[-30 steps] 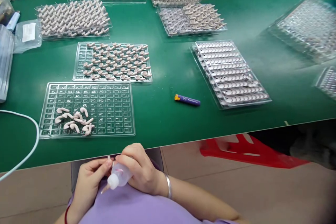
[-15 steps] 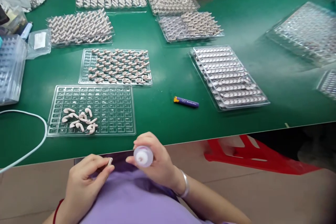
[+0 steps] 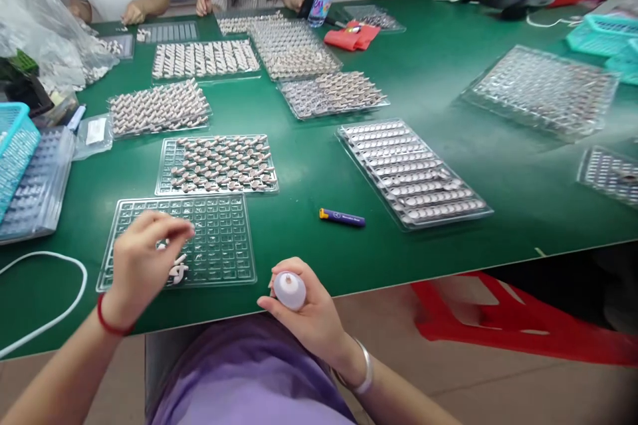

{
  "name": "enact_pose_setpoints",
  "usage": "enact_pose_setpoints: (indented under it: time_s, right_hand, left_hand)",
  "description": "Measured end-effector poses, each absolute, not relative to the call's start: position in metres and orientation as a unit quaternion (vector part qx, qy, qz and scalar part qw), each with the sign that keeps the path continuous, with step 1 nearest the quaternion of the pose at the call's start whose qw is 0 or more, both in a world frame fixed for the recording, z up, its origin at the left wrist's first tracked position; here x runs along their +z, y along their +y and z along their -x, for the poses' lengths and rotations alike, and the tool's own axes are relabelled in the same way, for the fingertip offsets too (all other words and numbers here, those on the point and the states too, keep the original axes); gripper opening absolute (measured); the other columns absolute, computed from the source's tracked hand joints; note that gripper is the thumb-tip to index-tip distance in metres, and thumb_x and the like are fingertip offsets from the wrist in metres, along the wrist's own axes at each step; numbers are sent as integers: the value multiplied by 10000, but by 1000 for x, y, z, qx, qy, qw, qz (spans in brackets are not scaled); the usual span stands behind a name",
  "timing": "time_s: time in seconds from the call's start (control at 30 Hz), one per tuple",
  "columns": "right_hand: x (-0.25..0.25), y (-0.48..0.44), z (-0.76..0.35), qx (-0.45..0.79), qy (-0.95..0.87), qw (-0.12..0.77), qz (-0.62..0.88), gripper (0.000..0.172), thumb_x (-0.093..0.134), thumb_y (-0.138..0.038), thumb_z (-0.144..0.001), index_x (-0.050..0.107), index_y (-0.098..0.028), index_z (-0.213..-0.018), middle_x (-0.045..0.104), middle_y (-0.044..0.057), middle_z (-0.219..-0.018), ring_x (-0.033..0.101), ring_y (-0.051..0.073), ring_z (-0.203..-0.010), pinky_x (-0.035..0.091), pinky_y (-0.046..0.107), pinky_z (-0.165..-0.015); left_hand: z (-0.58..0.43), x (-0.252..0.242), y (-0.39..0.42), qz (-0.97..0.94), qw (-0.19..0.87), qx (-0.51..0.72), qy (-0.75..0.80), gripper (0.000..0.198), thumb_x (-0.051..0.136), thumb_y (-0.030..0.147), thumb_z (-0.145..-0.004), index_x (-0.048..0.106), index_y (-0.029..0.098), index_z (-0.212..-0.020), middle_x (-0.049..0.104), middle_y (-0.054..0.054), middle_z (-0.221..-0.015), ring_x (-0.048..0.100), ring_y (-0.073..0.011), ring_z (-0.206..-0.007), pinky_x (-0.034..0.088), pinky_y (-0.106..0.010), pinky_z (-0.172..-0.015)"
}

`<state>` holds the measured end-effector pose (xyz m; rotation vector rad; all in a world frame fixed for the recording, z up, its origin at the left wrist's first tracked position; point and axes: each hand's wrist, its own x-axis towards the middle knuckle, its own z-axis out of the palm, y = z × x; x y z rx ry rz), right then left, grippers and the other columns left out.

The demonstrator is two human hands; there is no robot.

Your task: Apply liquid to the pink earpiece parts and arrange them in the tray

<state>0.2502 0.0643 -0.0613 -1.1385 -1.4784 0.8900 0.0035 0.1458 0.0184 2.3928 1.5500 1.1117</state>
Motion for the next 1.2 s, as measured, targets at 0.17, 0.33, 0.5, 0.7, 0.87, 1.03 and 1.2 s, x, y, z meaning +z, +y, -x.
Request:
enact_pose_setpoints:
  time_s: [0.17,0.33,0.5,0.7,0.87,1.03,1.2]
  right_hand:
    - [-62,66,-249,354,-619,519,471,270,721,-249,-814,539,-237,-1013,572,-5,-837,557,132,-645,501,251,-579]
    - [-61,69,-249,352,-620,528,461,267,716,-233,-811,545,-241,-1016,573,-4,-855,568,130,-652,495,234,-561]
    - [-63,68,-249,363,-616,529,457,277,707,-216,-811,537,-249,-1027,556,-11,-859,549,125,-651,488,236,-578]
    - [-64,65,-251,365,-614,519,469,277,708,-214,-816,530,-263,-1023,557,-7,-861,548,132,-665,493,248,-598]
    - [-65,64,-252,393,-598,514,474,293,714,-253,-824,519,-275,-1042,560,-10,-836,553,142,-657,502,267,-597]
    - [-64,64,-250,388,-607,509,471,298,728,-277,-821,525,-269,-1038,576,-3,-846,552,143,-663,493,263,-592]
    - [-61,66,-251,391,-610,506,467,320,730,-326,-826,513,-259,-1050,563,5,-864,548,144,-675,490,261,-592]
  left_hand:
    - [19,24,259,-753,11,284,594,188,587,242,-857,765,188,-885,712,-41,-896,644,-178,-832,487,-268,-787]
    - [22,15,310,-760,33,216,612,169,601,189,-793,768,175,-810,738,-60,-877,648,-212,-827,472,-291,-777]
    - [19,12,320,-766,52,168,618,165,614,195,-762,764,179,-829,757,-71,-871,667,-243,-833,474,-304,-745]
    - [21,24,307,-760,55,166,626,236,615,259,-756,753,171,-925,757,-73,-901,675,-227,-790,482,-297,-745]
    - [22,44,245,-794,110,172,573,222,582,361,-786,742,218,-839,739,-24,-867,659,-190,-795,482,-264,-735]
    - [26,44,189,-835,199,-26,513,298,497,361,-823,755,237,-905,724,-30,-904,663,-200,-786,492,-282,-687]
    - [29,31,164,-857,99,-44,504,396,348,280,-911,735,197,-890,701,-84,-1005,664,-226,-818,507,-328,-702]
